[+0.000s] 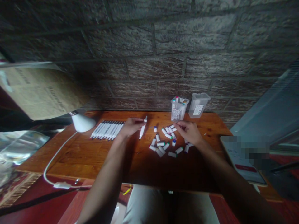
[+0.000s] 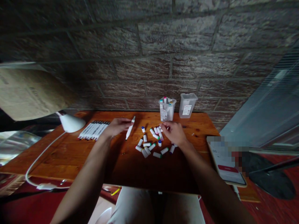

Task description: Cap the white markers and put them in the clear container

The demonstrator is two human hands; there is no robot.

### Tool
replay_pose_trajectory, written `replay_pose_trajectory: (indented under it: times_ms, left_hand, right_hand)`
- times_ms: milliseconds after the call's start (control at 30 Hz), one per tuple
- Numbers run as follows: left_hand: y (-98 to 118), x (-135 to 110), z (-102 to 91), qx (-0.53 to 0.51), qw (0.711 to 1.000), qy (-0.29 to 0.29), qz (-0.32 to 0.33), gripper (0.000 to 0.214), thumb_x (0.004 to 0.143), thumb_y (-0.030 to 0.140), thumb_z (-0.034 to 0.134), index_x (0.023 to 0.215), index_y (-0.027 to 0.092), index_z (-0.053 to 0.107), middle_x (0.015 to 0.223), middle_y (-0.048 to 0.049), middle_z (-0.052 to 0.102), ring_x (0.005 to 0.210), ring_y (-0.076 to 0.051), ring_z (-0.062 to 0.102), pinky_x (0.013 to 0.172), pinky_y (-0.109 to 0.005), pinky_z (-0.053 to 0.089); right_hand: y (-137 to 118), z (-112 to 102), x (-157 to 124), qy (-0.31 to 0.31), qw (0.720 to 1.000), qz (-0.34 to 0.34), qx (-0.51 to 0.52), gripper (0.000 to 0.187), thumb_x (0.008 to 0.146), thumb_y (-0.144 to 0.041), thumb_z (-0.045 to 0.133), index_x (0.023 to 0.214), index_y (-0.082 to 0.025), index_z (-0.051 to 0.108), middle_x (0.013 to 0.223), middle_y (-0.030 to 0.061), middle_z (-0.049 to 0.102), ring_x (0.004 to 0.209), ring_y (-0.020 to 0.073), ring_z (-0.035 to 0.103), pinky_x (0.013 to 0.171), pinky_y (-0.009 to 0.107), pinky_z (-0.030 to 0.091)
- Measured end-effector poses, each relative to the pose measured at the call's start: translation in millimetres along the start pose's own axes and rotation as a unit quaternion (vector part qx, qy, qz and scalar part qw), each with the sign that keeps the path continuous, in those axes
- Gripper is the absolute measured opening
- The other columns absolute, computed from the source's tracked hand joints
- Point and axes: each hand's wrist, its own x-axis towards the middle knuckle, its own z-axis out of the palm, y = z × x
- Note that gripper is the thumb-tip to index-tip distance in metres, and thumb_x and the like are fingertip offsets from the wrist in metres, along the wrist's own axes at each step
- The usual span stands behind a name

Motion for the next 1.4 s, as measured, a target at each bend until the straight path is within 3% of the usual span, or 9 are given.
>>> replay_pose_trajectory:
  times_ms: [67,167,300,433,767,933,1067,1200,1400]
  left_hand:
    - [10,-4,5.6,-0.184,0.982,-0.04,-0.012,0.03,0.062,0.021,0.084,0.09,0.013,0.074,0.082,-0.0065,0.076,0.074,-0.017,0.071,0.075,-0.028,0.057]
    - [22,-11,15.5,-0.336,0.938,-0.087,0.014,0.025,0.069,0.013,0.079,0.094,0.012,0.073,0.087,-0.0083,0.076,0.078,-0.016,0.073,0.076,-0.025,0.059]
    - [28,-17,27.3,-0.404,0.906,-0.12,0.025,0.013,0.078,0.008,0.069,0.091,0.009,0.071,0.085,-0.009,0.076,0.068,-0.013,0.072,0.071,-0.022,0.06]
    - [31,-20,34.7,-0.44,0.89,-0.121,0.025,0.012,0.082,0.006,0.063,0.09,0.009,0.07,0.08,-0.007,0.075,0.063,-0.011,0.07,0.067,-0.019,0.059]
    - [31,-21,44.0,-0.464,0.874,-0.138,0.028,0.032,0.076,0.0,0.06,0.104,0.01,0.07,0.09,-0.0054,0.076,0.076,-0.012,0.072,0.087,-0.025,0.058]
    - [28,-22,45.2,-0.435,0.891,-0.126,0.033,0.032,0.077,0.004,0.063,0.107,0.013,0.069,0.096,-0.0051,0.075,0.089,-0.016,0.073,0.099,-0.034,0.054]
    - [28,-25,49.6,-0.397,0.903,-0.152,0.06,0.03,0.073,0.01,0.072,0.102,0.016,0.07,0.1,-0.0059,0.075,0.097,-0.021,0.072,0.097,-0.038,0.053]
    - [26,-29,60.8,-0.347,0.916,-0.175,0.1,0.033,0.067,0.014,0.081,0.099,0.016,0.071,0.098,-0.0078,0.076,0.091,-0.022,0.073,0.089,-0.036,0.055]
    - [20,-27,75.0,-0.307,0.93,-0.143,0.146,0.034,0.065,0.014,0.084,0.096,0.016,0.072,0.096,-0.0063,0.077,0.089,-0.018,0.071,0.088,-0.032,0.052]
  right_hand:
    - [-2,-1,-1,-0.008,1.0,0.012,0.023,0.037,0.093,-0.042,0.053,0.069,-0.017,0.066,0.064,0.0008,0.066,0.057,0.0122,0.055,0.057,0.024,0.038]
    - [-9,-2,-2,-0.027,0.997,0.024,0.07,0.035,0.092,-0.044,0.054,0.076,-0.017,0.07,0.07,0.002,0.07,0.061,0.0135,0.059,0.059,0.025,0.041]
    - [-14,-2,-4,-0.095,0.99,0.013,0.104,0.035,0.092,-0.045,0.055,0.08,-0.018,0.073,0.075,0.0026,0.072,0.065,0.0143,0.06,0.059,0.025,0.042]
    - [-10,1,-5,-0.115,0.988,0.012,0.106,0.035,0.092,-0.046,0.055,0.085,-0.018,0.075,0.078,0.003,0.073,0.065,0.0143,0.061,0.058,0.025,0.042]
    - [-12,-6,-5,-0.147,0.98,0.004,0.131,0.031,0.09,-0.044,0.059,0.093,-0.018,0.076,0.085,0.0036,0.074,0.071,0.0156,0.064,0.065,0.026,0.046]
    - [-14,-3,-6,-0.142,0.978,0.017,0.149,0.03,0.089,-0.044,0.06,0.09,-0.019,0.076,0.084,0.0036,0.074,0.071,0.0156,0.063,0.065,0.027,0.047]
    - [-21,0,-6,-0.119,0.964,0.055,0.23,0.03,0.085,-0.047,0.064,0.087,-0.019,0.076,0.081,0.0038,0.073,0.07,0.0157,0.062,0.061,0.027,0.047]
    - [-28,1,-5,-0.113,0.943,0.093,0.299,0.029,0.082,-0.048,0.067,0.083,-0.02,0.075,0.07,0.0008,0.069,0.056,0.0112,0.054,0.051,0.024,0.041]
    - [-31,3,-5,-0.057,0.94,0.102,0.32,0.027,0.076,-0.044,0.075,0.086,-0.019,0.077,0.073,0.0021,0.072,0.058,0.0123,0.057,0.052,0.025,0.042]
